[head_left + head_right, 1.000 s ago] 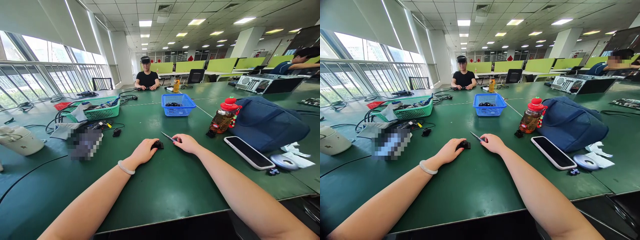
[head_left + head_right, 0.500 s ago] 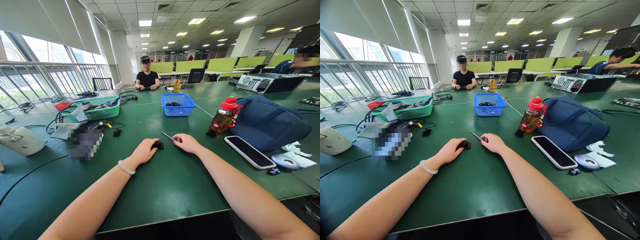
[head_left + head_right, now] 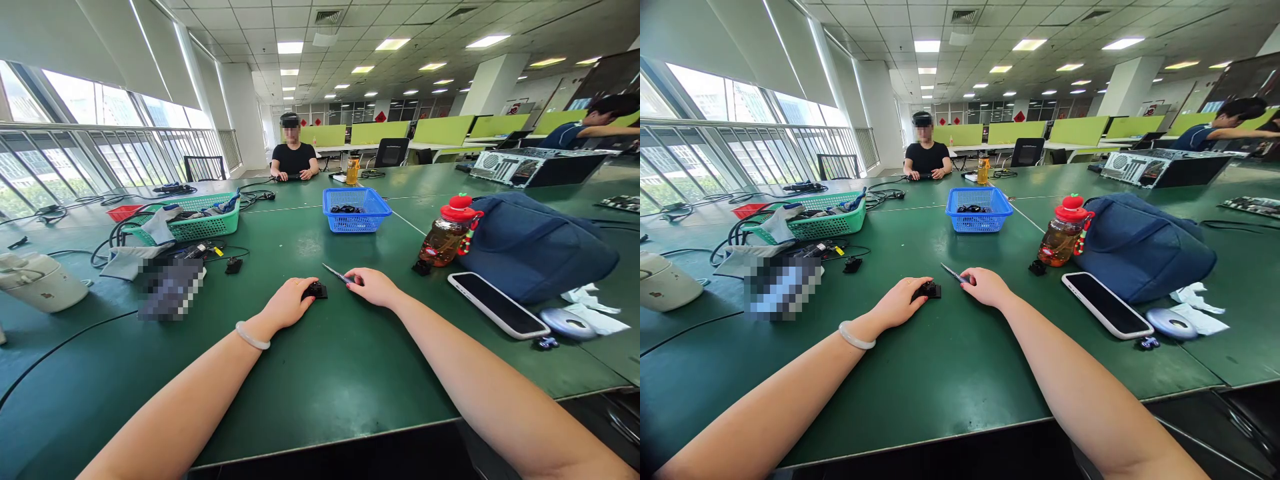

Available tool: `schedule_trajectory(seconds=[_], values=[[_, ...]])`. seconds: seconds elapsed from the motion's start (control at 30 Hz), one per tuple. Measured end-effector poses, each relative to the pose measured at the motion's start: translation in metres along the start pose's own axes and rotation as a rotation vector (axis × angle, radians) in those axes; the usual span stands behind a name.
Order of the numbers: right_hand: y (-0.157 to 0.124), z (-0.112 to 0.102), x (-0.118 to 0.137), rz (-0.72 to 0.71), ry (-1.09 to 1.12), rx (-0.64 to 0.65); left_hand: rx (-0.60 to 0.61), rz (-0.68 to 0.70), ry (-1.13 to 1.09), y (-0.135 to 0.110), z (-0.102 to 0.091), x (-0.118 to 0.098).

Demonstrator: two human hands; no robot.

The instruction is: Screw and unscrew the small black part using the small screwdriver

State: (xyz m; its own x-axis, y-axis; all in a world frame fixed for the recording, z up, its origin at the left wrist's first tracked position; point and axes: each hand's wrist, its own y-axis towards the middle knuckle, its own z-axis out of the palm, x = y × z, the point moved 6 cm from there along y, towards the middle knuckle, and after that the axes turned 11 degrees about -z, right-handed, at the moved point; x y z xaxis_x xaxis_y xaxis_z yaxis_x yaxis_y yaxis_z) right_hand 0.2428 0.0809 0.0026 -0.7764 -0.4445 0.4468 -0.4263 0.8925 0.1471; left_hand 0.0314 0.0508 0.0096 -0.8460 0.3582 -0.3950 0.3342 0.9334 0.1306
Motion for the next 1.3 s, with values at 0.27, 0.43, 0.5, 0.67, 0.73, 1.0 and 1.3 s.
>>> schedule_trajectory(seconds=[0.27, 0.43, 0.5, 0.67, 0.73, 1.0, 1.3], values=[[0.0000, 0.0007, 0.0003, 0.002, -0.002, 0.011, 0.020, -0.012, 0.013, -0.0002, -0.0003, 0.0000], [0.0002, 0.0004, 0.0005, 0.004, 0.000, 0.012, 0.019, -0.007, 0.009, -0.0005, -0.0004, 0.0000], [0.0003, 0.0006, 0.0002, 0.001, 0.000, 0.011, 0.019, -0.015, 0.009, -0.0007, -0.0006, 0.0003], [0.0003, 0.0008, -0.0002, -0.001, 0.000, 0.009, 0.017, -0.010, 0.004, -0.0009, -0.0011, -0.0002], [0.0003, 0.0006, 0.0002, -0.002, -0.004, 0.008, 0.009, -0.006, 0.003, -0.0008, -0.0012, 0.0001], [0.0002, 0.0001, 0.0019, 0.003, -0.002, 0.011, 0.005, -0.004, 0.005, -0.0009, -0.0006, 0.0014], [0.0004, 0.0005, 0.0011, -0.001, -0.002, 0.015, -0.004, -0.003, -0.001, -0.0018, -0.0024, -0.0002]])
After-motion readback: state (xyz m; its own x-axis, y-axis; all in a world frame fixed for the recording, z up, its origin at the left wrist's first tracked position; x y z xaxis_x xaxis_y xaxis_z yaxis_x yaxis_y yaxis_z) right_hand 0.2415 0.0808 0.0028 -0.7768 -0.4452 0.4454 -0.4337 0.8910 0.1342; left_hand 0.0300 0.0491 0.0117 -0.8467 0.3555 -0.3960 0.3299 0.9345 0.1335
